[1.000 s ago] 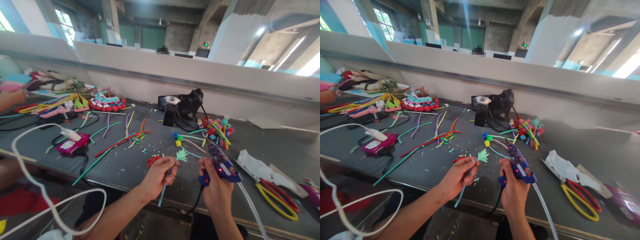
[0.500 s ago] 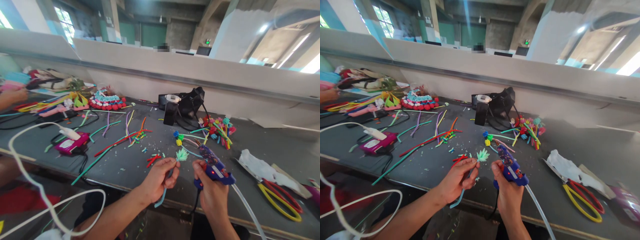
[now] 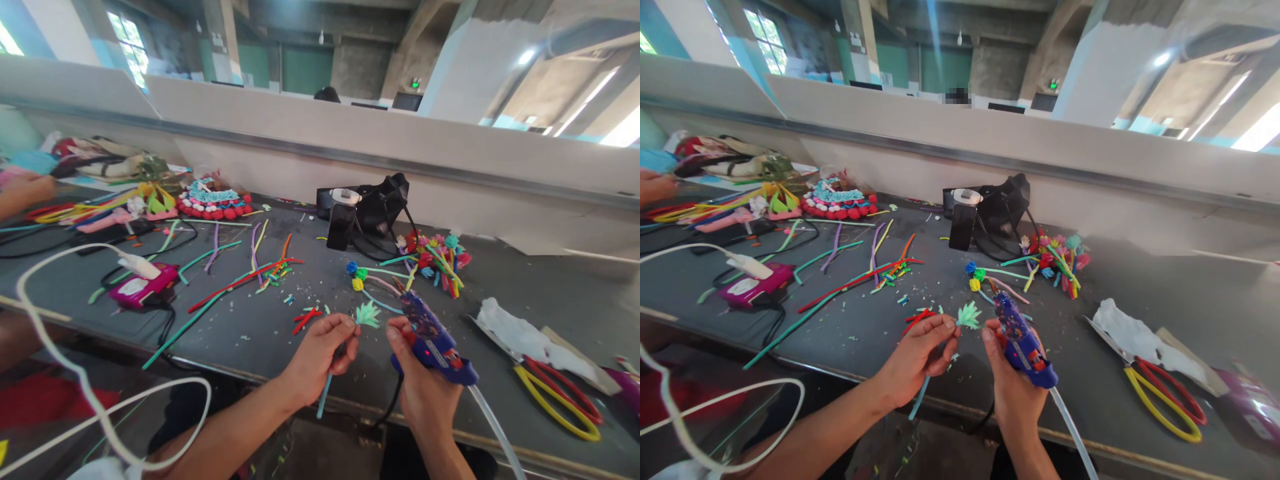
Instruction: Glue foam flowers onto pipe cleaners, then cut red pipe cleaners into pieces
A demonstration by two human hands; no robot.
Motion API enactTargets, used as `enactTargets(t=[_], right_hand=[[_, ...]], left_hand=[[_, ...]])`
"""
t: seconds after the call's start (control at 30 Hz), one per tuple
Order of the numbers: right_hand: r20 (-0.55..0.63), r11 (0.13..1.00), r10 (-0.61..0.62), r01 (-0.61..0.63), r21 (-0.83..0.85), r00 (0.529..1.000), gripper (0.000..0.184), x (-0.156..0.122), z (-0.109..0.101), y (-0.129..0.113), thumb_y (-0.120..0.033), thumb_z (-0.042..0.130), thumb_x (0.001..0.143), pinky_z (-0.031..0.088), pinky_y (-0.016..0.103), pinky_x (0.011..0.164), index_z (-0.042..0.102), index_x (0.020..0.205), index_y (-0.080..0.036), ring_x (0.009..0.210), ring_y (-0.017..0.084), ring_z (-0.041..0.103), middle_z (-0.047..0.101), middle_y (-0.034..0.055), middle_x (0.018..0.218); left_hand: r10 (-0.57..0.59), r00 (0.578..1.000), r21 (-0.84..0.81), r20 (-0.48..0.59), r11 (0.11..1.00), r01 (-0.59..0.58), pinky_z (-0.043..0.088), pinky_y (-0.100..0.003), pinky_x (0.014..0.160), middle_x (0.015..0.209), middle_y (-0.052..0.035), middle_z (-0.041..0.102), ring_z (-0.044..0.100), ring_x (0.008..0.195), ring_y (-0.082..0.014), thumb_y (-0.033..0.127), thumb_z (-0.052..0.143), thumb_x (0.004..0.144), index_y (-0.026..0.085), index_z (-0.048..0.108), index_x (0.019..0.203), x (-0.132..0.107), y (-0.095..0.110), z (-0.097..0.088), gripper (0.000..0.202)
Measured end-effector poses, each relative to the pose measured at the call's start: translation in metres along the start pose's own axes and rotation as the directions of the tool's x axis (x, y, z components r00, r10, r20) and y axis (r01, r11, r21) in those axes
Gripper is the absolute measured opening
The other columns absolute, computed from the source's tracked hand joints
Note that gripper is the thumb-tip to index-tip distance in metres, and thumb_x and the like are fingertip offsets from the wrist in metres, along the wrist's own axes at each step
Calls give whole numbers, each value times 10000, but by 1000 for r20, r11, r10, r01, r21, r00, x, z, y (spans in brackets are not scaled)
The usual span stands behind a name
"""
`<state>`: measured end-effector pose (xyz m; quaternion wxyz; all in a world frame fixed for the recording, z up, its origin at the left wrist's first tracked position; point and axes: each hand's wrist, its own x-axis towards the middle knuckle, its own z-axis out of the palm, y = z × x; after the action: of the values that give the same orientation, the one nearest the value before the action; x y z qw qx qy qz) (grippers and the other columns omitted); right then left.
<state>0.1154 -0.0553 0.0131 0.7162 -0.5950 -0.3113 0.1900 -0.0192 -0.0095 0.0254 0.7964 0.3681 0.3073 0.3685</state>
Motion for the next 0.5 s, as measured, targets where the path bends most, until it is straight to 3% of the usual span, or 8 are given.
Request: enactTargets(t=[0.2, 0.5], right_hand=[[76, 978, -62, 76, -192, 995, 303, -1, -4, -2, -400, 792, 705, 539, 317, 697, 726, 913, -188, 725, 187, 673, 736, 40, 851], [102, 941, -163, 185, -282, 981, 242, 0, -2, -7, -386, 764, 730, 515, 290, 659, 707, 839, -178, 689, 179, 652, 712, 28, 779]], left_hand=[[6, 1000, 79, 14, 997, -8, 112, -200, 406, 524, 51, 451, 271, 443, -44, 460, 664, 800, 152, 558, 785, -1, -3, 1, 326], [18, 1000, 90, 17, 996, -19, 112, -208, 422, 504, 68, 402, 259, 432, -38, 483, 688, 768, 151, 552, 760, -4, -2, 5, 359]])
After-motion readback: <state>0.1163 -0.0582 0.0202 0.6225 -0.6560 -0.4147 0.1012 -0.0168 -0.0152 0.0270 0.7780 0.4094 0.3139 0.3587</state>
